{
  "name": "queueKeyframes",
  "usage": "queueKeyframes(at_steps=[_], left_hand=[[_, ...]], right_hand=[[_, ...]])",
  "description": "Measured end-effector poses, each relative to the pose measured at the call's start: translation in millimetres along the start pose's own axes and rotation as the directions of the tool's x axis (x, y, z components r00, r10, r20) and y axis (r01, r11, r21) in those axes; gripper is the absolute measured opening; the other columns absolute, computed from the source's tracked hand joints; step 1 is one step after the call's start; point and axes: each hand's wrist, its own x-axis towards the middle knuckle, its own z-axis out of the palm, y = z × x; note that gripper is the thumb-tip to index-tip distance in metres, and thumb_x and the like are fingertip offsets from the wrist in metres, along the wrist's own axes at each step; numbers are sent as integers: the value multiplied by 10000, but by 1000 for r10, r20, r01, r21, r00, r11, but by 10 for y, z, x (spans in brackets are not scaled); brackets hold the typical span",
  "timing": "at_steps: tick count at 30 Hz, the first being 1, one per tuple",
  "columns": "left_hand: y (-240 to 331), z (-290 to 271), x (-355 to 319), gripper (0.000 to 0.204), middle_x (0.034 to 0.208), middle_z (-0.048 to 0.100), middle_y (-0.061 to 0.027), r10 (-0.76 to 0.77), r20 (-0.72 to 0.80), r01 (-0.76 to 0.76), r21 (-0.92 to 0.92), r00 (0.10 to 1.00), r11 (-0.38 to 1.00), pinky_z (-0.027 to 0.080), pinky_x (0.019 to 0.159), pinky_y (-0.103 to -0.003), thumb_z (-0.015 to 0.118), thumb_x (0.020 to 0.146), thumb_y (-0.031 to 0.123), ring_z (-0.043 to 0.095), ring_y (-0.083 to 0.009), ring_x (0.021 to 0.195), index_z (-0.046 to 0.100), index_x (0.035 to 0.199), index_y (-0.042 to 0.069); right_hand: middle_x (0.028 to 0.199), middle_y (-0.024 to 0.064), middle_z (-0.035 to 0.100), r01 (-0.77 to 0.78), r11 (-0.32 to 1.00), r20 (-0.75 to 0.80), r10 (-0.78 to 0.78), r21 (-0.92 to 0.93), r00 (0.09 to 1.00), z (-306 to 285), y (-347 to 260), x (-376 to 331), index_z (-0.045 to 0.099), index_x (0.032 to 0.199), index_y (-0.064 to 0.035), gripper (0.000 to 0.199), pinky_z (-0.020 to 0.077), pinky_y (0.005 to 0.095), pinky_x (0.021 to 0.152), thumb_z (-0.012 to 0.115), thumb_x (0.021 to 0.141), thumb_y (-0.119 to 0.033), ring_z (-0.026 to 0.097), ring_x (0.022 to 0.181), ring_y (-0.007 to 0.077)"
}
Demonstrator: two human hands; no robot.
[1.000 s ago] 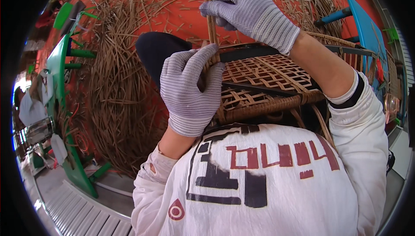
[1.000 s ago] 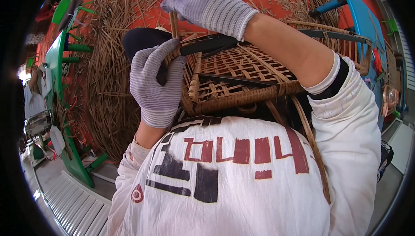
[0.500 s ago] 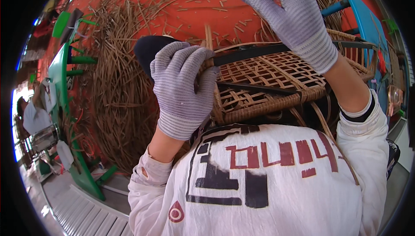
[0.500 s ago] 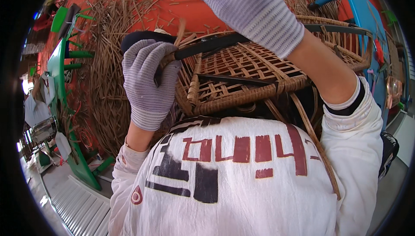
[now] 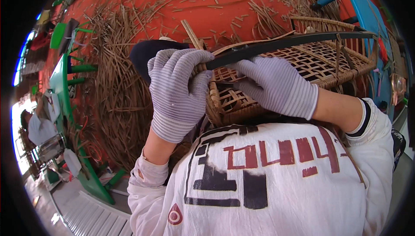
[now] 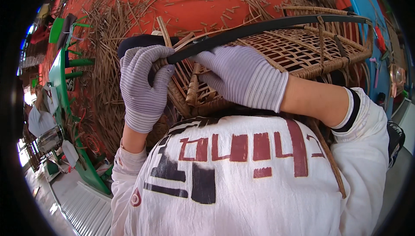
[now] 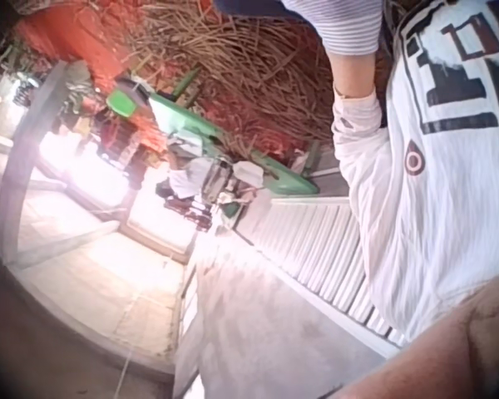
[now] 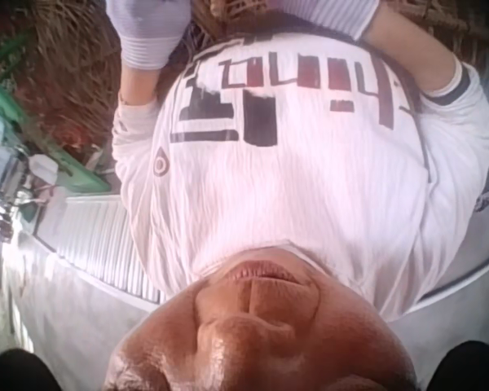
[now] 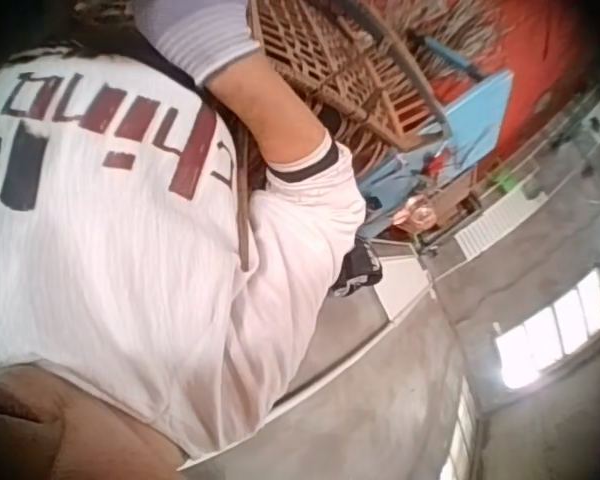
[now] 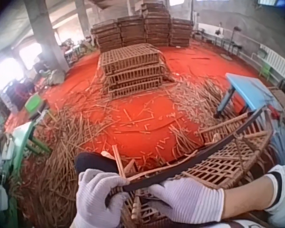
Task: Weaving and assembling a bamboo basket using woven panels, a frame, and a nail gun.
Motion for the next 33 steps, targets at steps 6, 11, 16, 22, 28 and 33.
queueKeyframes(at_steps=[6, 11, 16, 22, 28, 33], left_hand=[[-21, -48, 41, 266, 847, 638, -56, -109, 116, 123, -119, 987, 985, 389, 850, -367, 708, 709, 36, 566, -266, 856, 670, 968, 86], [-47, -106, 93, 279, 874, 654, -77, -136, 199, 165, -141, 970, 976, 384, 872, -372, 712, 717, 53, 575, -279, 877, 681, 994, 82], [-28, -170, 171, 384, 918, 637, -107, -92, 318, 104, -21, 944, 994, 429, 879, -359, 673, 708, 31, 573, -284, 915, 684, 1089, 72], [-33, -184, 182, 390, 916, 630, -106, -100, 334, 122, -45, 937, 991, 431, 859, -365, 664, 706, 14, 559, -271, 890, 680, 1091, 77], [-11, -128, 130, 310, 888, 658, -88, -111, 236, 128, -58, 965, 990, 373, 900, -406, 695, 720, 50, 570, -294, 887, 670, 1026, 97], [-12, -91, 94, 307, 856, 639, -76, -98, 203, 110, -50, 974, 993, 371, 890, -400, 676, 714, 23, 564, -293, 875, 665, 1011, 98]], right_hand=[[785, 115, 671, -462, 670, 319, 335, 581, 886, 164, 192, 117, 633, 1012, 10, 269, 530, 303, 655, 561, 955, -244, 646, 694, 175], [827, 65, 666, -376, 213, 316, 270, 902, 910, 283, 79, 190, 657, 1030, 1, 192, 549, 302, 639, 652, 909, -149, 644, 730, 153], [865, 68, 674, -330, -101, 345, 324, 938, 881, 442, 97, 190, 663, 1033, -12, 203, 556, 288, 643, 689, 883, -146, 649, 747, 141], [840, 75, 667, -415, 9, 395, 294, 910, 871, 293, 5, 217, 654, 998, -7, 179, 549, 278, 613, 698, 875, -128, 645, 707, 137], [795, 97, 655, -429, 361, 321, 322, 828, 891, 249, -59, 226, 615, 958, 29, 196, 544, 280, 623, 680, 890, -142, 634, 668, 146], [798, 98, 650, -446, 448, 334, 308, 775, 891, 295, -12, 233, 606, 1000, 29, 232, 545, 285, 630, 687, 887, -157, 628, 666, 152]])
